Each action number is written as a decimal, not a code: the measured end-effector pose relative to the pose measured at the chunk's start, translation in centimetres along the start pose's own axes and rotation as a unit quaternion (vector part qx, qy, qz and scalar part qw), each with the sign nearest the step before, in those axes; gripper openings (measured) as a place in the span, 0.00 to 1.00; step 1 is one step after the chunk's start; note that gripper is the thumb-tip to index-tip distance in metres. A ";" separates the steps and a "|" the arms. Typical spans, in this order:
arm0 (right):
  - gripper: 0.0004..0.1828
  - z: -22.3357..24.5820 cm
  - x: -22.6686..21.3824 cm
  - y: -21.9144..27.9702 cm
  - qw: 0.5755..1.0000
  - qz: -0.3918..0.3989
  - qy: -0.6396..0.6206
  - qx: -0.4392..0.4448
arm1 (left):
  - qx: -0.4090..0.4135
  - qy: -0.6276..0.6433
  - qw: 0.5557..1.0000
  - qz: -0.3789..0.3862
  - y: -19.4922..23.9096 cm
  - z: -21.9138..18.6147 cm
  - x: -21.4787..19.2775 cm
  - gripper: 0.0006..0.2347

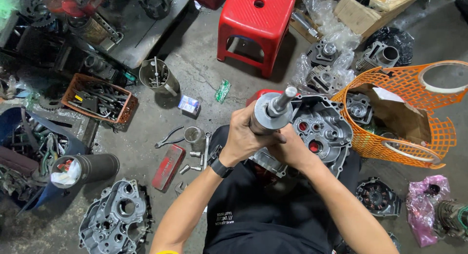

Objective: The person sits on the workshop floor with a motorcycle engine crankcase and uses a slide-hammer bearing puller to extract a bearing from the case. They first pick the tool from a shelf, fit it into the bearing bore, then repeatedly slide the weighted hammer to pull the bearing out, finally separating the bearing from the tool by hand.

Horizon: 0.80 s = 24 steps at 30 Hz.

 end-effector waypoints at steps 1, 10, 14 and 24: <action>0.19 0.3 0.0 0.0 0.999 -0.024 -0.013 -0.022 | -0.017 0.003 1.000 0.004 0.1 0.1 0.1 0.29; 0.17 -0.5 -0.4 -0.2 0.998 0.008 0.061 -0.032 | 0.009 0.001 1.000 -0.002 0.2 0.1 0.2 0.25; 0.19 -2.0 -0.2 0.7 0.997 0.011 -0.034 0.071 | 0.004 -0.013 1.000 0.004 0.1 0.2 0.4 0.25; 0.17 -0.5 -0.1 -0.2 1.000 -0.017 0.022 0.004 | -0.003 -0.007 1.000 -0.004 0.3 0.5 0.2 0.27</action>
Point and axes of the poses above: each hand's wrist, its own y-axis away from the middle knuckle, its own x-axis out of the palm, z = x × y, the point moved 2 cm from there along -y, towards the middle knuckle, and after that the axes turned 12 degrees about -y, right-handed, at the moved point
